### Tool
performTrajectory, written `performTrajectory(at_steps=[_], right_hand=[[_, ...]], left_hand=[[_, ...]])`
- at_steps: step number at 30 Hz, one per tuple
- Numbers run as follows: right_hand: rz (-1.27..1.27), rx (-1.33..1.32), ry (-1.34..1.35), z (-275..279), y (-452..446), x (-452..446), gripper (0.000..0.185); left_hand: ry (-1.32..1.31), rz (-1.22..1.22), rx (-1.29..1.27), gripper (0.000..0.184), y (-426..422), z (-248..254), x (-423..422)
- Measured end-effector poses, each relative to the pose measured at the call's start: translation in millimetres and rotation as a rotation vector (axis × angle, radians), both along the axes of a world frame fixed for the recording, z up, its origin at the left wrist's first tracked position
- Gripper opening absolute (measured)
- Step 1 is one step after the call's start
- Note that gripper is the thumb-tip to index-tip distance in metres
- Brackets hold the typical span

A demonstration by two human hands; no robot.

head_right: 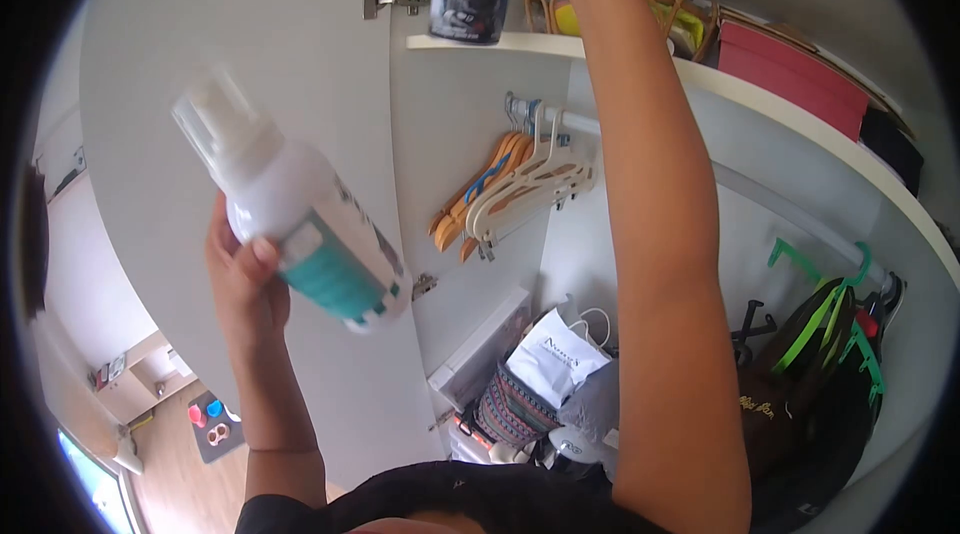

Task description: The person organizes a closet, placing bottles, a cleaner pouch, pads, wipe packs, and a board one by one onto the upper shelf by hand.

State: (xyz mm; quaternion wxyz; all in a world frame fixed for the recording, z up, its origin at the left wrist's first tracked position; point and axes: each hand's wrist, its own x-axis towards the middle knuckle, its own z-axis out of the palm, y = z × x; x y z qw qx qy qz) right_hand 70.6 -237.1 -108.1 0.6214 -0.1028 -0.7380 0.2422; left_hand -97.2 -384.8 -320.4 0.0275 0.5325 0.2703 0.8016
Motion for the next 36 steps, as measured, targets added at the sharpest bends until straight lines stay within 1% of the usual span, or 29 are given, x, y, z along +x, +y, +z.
performTrajectory(at_steps=[2, 3, 5, 7, 9, 11, 12, 14, 15, 17, 18, 19, 21, 23, 24, 26, 27, 28, 30, 32, 33, 35, 36], right_hand=[[-0.090, -0.025, -0.029, 22.7, 17.9, -11.7, 0.078], [-0.096, -0.016, -0.026, 33.9, 29.1, -18.7, 0.078], [-0.237, 0.034, -0.146, 50.7, 48.7, -36.6, 0.077], [-0.243, 0.057, -0.177, 56.3, 57.9, -52.2, 0.077], [-0.248, 0.073, -0.211, 56.9, 63.5, -60.7, 0.076], [-0.275, -0.014, -0.276, 54.8, 61.9, -71.3, 0.074], [-0.277, -0.015, -0.287, 54.1, 67.1, -75.6, 0.074], [-0.136, -0.085, -0.226, 53.9, 80.8, -77.5, 0.070], [-0.136, -0.085, -0.232, 53.3, 80.1, -77.5, 0.070], [-0.233, -0.132, -0.284, 53.1, 79.2, -73.4, 0.062], [-0.236, -0.133, -0.285, 53.0, 85.2, -69.9, 0.062], [-0.243, -0.162, -0.258, 53.1, 91.1, -66.7, 0.058], [-0.262, -0.175, -0.162, 49.6, 95.2, -59.8, 0.051], [-0.250, -0.190, -0.171, 50.3, 103.8, -52.6, 0.051], [-0.232, -0.202, -0.175, 50.3, 111.3, -47.6, 0.052], [-0.324, -0.207, -0.202, 52.2, 118.1, -41.7, 0.051], [-0.067, -0.128, -0.285, 40.3, 110.3, -34.4, 0.053], [-0.050, -0.137, -0.300, 34.1, 101.5, -40.0, 0.053], [-0.825, 0.364, 0.060, 23.4, 80.7, -46.8, 0.064], [-0.218, 0.435, -0.202, -13.5, 27.0, -53.2, 0.078], [0.068, 0.291, -0.434, -35.0, -4.1, -57.9, 0.084], [0.431, 0.046, -0.759, -56.7, -18.1, -68.5, 0.091], [0.466, 0.000, -0.807, -65.2, -11.3, -73.5, 0.091]], left_hand=[[0.018, -0.058, -0.095, 0.089, -2.3, -8.6, -3.9], [0.002, -0.062, -0.116, 0.092, -4.7, -12.1, -5.4], [-0.006, -0.070, -0.135, 0.092, -9.8, -18.4, -11.2], [-0.034, -0.079, -0.179, 0.094, -15.6, -24.8, -18.4], [-0.055, -0.090, -0.176, 0.093, -17.7, -33.0, -23.7], [-0.081, -0.103, -0.178, 0.093, -21.6, -40.1, -31.3], [-0.088, -0.093, -0.179, 0.093, -23.4, -43.7, -35.4], [-0.104, -0.082, -0.181, 0.092, -28.3, -49.6, -42.4], [-0.113, -0.081, -0.189, 0.092, -30.4, -51.5, -45.7], [-0.120, -0.082, -0.198, 0.092, -33.2, -54.7, -52.6], [-0.130, -0.080, -0.214, 0.092, -34.3, -57.6, -56.1], [-0.139, -0.079, -0.229, 0.092, -34.8, -59.0, -58.7], [-0.144, -0.082, -0.231, 0.092, -32.6, -55.7, -59.5], [-0.167, -0.081, -0.246, 0.092, -27.4, -50.7, -61.3], [-0.150, -0.128, -0.224, 0.092, -19.3, -44.9, -63.5], [-0.121, -0.202, -0.210, 0.094, -1.5, -34.5, -70.8], [-0.123, -0.266, -0.206, 0.098, 7.4, -26.7, -71.0], [-0.117, -0.361, -0.199, 0.102, 15.8, -18.9, -71.7], [-0.101, -0.578, -0.186, 0.109, 40.7, -13.7, -77.9], [0.002, -0.854, -0.187, 0.107, 78.2, -16.1, -88.1], [0.004, -0.852, -0.194, 0.107, 85.4, -11.1, -83.8], [0.093, -1.062, -0.149, 0.100, 100.4, -6.7, -69.0], [0.092, -1.073, -0.161, 0.100, 110.0, -5.8, -66.2]])
